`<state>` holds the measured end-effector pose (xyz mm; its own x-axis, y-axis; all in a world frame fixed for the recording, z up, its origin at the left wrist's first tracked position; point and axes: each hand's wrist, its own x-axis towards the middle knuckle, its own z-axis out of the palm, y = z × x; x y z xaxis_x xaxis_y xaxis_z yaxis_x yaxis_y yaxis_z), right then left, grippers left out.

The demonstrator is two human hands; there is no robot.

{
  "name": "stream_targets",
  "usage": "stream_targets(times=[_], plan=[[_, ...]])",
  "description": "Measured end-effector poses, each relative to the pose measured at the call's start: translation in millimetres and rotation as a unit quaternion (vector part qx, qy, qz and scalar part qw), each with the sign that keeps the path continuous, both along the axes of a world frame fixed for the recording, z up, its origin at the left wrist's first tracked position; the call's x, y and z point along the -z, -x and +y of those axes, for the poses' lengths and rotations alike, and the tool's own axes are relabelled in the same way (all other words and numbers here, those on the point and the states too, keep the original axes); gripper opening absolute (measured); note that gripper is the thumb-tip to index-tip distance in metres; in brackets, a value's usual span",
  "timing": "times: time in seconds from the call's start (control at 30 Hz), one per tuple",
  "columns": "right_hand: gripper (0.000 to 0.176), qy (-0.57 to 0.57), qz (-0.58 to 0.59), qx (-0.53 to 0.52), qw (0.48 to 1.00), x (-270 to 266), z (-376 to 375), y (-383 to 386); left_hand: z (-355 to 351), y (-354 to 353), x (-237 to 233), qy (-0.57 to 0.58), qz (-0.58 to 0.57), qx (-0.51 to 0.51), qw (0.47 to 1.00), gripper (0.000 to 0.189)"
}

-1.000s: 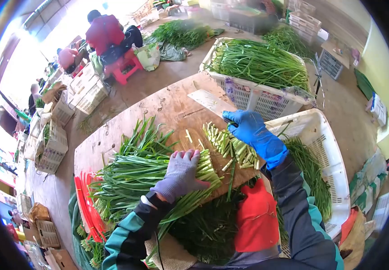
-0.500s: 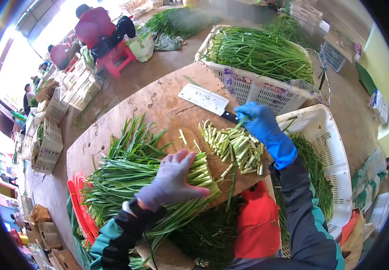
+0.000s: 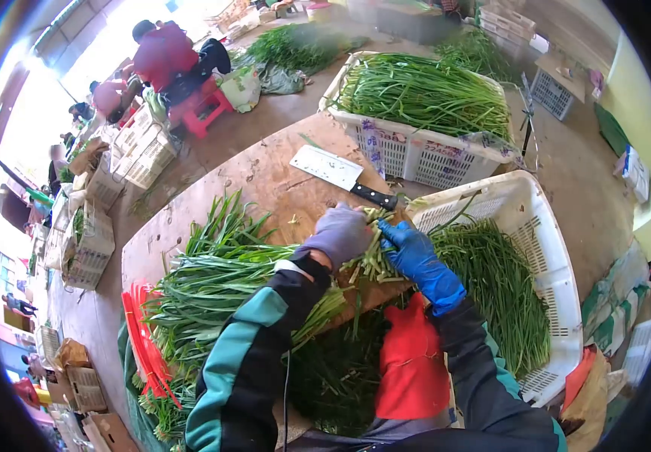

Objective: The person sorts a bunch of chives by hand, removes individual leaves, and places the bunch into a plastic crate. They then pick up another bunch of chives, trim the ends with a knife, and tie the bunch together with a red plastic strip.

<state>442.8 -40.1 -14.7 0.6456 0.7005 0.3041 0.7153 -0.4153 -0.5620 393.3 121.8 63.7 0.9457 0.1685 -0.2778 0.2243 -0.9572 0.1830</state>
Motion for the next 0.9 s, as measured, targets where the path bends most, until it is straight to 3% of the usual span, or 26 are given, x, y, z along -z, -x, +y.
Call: stream_targets(times=[0.13, 0.2, 0.27, 0.33, 0.4, 0.47, 0.53, 0.57, 0.67, 0.7, 0.77, 0.8, 0.87, 0.9], plan=[[0.042, 0.013, 0.024, -0.03, 0.999, -9, -22, 27, -38, 17, -3, 0.018, 0.067, 0.026, 0.997, 0.033], [0.027, 0.104, 0.032, -0.043, 0.993, -13, -36, 44, -55, 35, -12, 0.007, 0.041, 0.048, 0.998, 0.03], [0.019, 0.128, 0.047, -0.067, 0.988, -32, -48, 71, -71, 52, -30, 0.029, 0.155, 0.111, 0.981, 0.024], [0.016, 0.156, 0.06, -0.083, 0.982, -38, -59, 93, -82, 84, -38, 0.041, 0.121, 0.134, 0.983, 0.02], [0.019, 0.19, 0.058, -0.154, 0.968, -37, -65, 109, -86, 117, -32, 0.072, 0.13, 0.154, 0.977, 0.041], [0.018, 0.207, 0.063, -0.169, 0.962, -63, -66, 118, -95, 162, -31, 0.065, 0.006, 0.103, 0.993, 0.055], [0.017, 0.107, 0.071, -0.157, 0.979, -56, -68, 110, -103, 207, -48, -0.027, -0.147, 0.142, 0.979, 0.062], [0.017, 0.116, 0.077, -0.15, 0.979, -59, -64, 103, -109, 227, -57, -0.01, -0.203, 0.128, 0.971, 0.065], [0.018, 0.037, 0.019, -0.143, 0.989, -91, -27, 90, -117, 278, -35, 0.248, -0.132, -0.015, 0.96, 0.077], [0.018, -0.008, -0.011, -0.152, 0.988, -97, -6, 87, -121, 290, -14, 0.386, -0.13, -0.114, 0.906, 0.079], [0.027, -0.048, -0.045, -0.18, 0.982, -100, 40, 76, -120, 298, 42, 0.605, -0.146, -0.272, 0.734, 0.086], [0.027, -0.053, -0.047, -0.203, 0.977, -93, 60, 72, -115, 294, 50, 0.653, -0.136, -0.346, 0.66, 0.087], [0.039, -0.067, -0.124, -0.183, 0.973, -77, 104, 65, -104, 285, 77, 0.654, -0.189, -0.425, 0.597, 0.081], [0.046, -0.052, -0.146, -0.185, 0.97, -63, 120, 61, -92, 280, 76, 0.703, -0.151, -0.448, 0.531, 0.078]])
